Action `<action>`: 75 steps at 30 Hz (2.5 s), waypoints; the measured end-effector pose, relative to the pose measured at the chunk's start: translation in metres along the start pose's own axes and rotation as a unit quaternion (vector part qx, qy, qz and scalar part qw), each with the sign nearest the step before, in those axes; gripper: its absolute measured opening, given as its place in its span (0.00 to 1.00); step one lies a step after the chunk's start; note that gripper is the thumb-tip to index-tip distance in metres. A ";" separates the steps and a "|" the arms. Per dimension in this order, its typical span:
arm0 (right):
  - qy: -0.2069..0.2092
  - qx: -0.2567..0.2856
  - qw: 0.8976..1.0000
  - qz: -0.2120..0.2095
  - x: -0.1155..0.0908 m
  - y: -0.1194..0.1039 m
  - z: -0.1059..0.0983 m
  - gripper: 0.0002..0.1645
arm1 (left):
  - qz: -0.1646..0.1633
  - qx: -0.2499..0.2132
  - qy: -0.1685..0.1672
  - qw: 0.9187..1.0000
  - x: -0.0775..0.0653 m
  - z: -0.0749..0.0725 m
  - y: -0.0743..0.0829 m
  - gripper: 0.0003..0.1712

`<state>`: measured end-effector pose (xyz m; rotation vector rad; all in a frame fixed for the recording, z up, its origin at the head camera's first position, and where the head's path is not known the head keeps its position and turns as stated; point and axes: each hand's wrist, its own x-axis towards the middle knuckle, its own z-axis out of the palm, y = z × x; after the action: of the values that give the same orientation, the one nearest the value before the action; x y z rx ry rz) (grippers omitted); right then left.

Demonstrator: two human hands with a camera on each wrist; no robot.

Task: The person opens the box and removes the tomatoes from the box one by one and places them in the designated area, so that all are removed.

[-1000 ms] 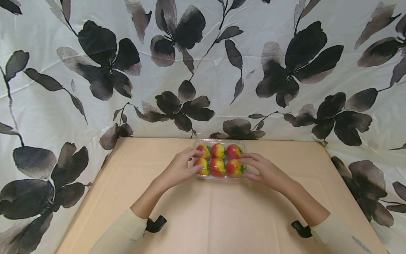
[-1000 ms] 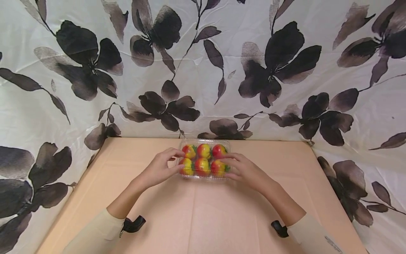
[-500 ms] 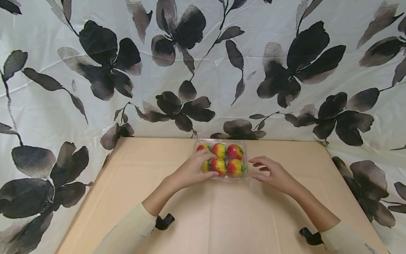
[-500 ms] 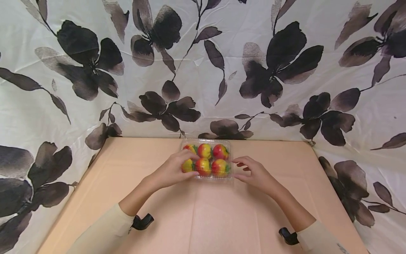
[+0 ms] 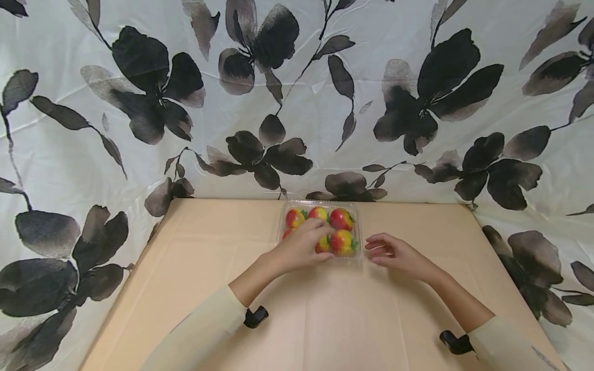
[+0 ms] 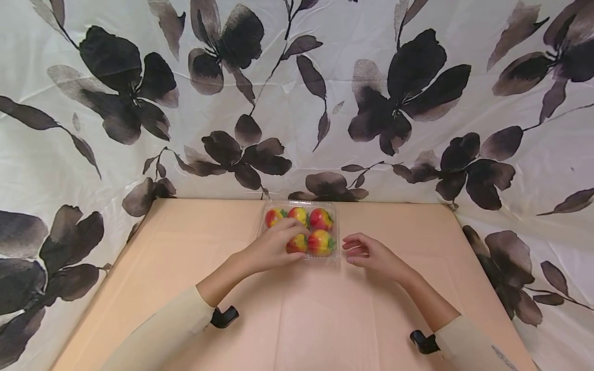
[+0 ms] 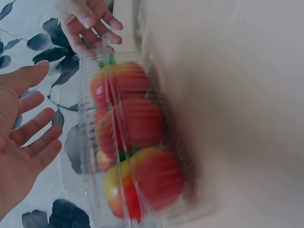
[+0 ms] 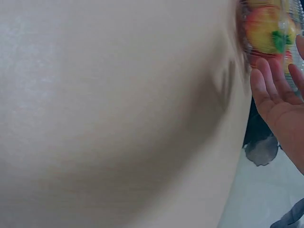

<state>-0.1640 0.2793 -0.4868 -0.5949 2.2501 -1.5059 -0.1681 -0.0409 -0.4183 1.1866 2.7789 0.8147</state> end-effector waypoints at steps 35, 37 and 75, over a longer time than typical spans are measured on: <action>-0.042 0.116 0.992 0.004 0.008 0.027 0.022 0.21 | 0.095 0.141 0.021 0.985 0.026 0.059 0.014 0.10; -0.042 0.122 0.992 0.003 0.009 0.028 0.023 0.20 | 0.101 0.143 0.029 0.984 0.026 0.062 0.013 0.08; -0.010 0.128 0.991 0.032 0.016 0.029 0.027 0.15 | 0.111 0.205 0.104 0.967 0.030 0.092 0.010 0.06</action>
<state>-0.1674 0.2596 -0.5246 -0.4547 1.9979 -1.7113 -0.1640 0.0275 -0.4879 1.5798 3.1311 0.3957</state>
